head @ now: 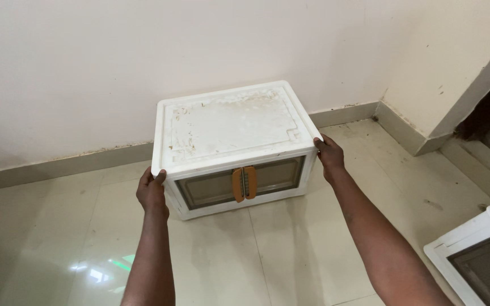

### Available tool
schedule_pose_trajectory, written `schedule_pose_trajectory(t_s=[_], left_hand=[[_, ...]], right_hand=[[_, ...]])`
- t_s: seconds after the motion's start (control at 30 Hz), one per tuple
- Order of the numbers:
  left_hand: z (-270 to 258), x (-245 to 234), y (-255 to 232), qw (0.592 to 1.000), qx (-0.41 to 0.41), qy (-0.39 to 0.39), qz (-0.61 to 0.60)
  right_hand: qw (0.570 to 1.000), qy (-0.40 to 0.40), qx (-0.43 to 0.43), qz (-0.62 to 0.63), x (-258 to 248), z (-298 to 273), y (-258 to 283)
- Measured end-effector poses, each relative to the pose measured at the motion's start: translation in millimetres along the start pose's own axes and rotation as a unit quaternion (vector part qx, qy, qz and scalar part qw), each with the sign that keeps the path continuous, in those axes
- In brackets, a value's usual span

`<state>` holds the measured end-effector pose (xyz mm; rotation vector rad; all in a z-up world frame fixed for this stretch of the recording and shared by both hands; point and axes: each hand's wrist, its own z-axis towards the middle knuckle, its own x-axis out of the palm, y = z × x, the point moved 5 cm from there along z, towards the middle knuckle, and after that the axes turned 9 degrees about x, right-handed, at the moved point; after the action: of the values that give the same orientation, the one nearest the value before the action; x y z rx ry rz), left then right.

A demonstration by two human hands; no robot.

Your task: The person unfolds a collapsed white plastic storage crate, inserts a removable inner tray, and places the lid on top. They then stack the assembled crate onto a vertical stack of similar crates and open the mesh doors of the stacked units.

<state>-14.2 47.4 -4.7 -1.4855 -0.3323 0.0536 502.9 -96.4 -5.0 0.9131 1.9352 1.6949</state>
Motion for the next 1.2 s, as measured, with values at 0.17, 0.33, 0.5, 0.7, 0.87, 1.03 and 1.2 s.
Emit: schedule_pose_trajectory(t_s=[0.17, 0.33, 0.5, 0.7, 0.87, 1.03, 1.2], left_hand=[[-8, -12, -9, 0.999, -0.016, 0.035, 0.017], [-19, -21, -21, 0.999, -0.029, 0.014, 0.010], [-31, -29, -36, 0.997, -0.032, -0.069, 0.027], [-23, -21, -53, 0.951, 0.022, -0.089, 0.296], [-10, 7, -52, 0.911, 0.164, 0.012, 0.379], [-6, 10, -39, 0.892, 0.102, 0.083, 0.433], [-9, 17, -47, 0.849, 0.130, 0.103, 0.502]], right_hand=[[0.999, -0.046, 0.015, -0.021, -6, -7, 2], [0.996, -0.088, 0.012, -0.026, -18, -13, 2], [0.992, -0.123, -0.004, -0.039, -28, -15, 7], [0.986, -0.123, -0.027, -0.106, -38, -6, 8], [0.945, -0.057, -0.179, -0.269, -16, 10, 20], [0.894, -0.055, -0.149, -0.420, 1, 18, 17], [0.885, -0.040, -0.124, -0.447, 1, 6, 28]])
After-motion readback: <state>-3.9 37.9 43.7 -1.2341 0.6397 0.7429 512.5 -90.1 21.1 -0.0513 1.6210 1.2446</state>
